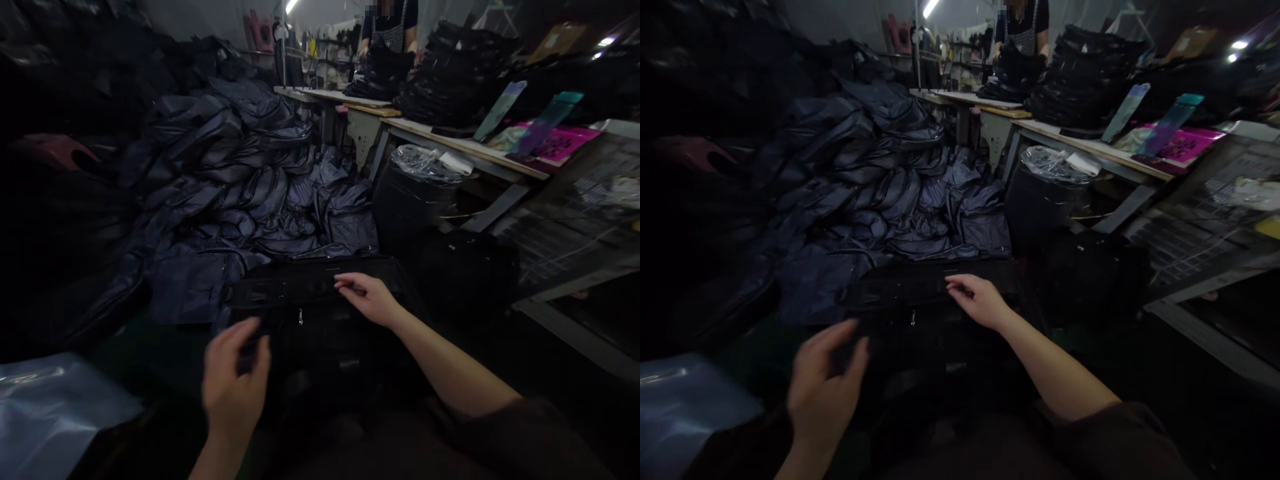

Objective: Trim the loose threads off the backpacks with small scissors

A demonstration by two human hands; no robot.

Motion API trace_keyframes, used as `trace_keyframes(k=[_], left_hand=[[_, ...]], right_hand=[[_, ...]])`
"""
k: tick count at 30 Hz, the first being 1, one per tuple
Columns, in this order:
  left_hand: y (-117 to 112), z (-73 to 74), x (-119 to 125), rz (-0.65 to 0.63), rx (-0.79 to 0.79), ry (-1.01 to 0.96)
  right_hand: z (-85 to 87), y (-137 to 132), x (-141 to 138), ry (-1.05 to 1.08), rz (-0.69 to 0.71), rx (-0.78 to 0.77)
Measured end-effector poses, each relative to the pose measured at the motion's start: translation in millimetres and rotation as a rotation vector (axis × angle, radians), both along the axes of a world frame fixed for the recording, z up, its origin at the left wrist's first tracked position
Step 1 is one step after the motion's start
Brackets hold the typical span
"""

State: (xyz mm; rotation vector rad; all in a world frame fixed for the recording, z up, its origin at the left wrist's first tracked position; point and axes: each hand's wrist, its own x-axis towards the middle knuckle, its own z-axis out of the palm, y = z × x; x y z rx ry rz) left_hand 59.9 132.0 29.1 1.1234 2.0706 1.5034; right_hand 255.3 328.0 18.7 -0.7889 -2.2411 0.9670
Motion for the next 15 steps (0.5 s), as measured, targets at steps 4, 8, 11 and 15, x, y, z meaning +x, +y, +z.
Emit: trace_keyframes(k=[4, 8, 11, 15], left_hand=[[33.9, -1.4, 14.4, -0.544, -0.113, 0.11], [48.3, -11.1, 17.1, -0.644, -0.209, 0.085], [48.4, -11.3, 15.8, -0.693, -0.231, 0.108], [49.2, -8.2, 16.1, -0.779, -0.261, 0.278]], right_hand=[[16.6, -24.6, -13.1, -0.059, 0.434, -0.172], [15.4, -24.0, -1.2, -0.15, 0.45, -0.245], [10.6, -18.1, 16.3, -0.238, 0.403, -0.221], [9.3, -19.0, 32.0, -0.324, 0.335, -0.1]])
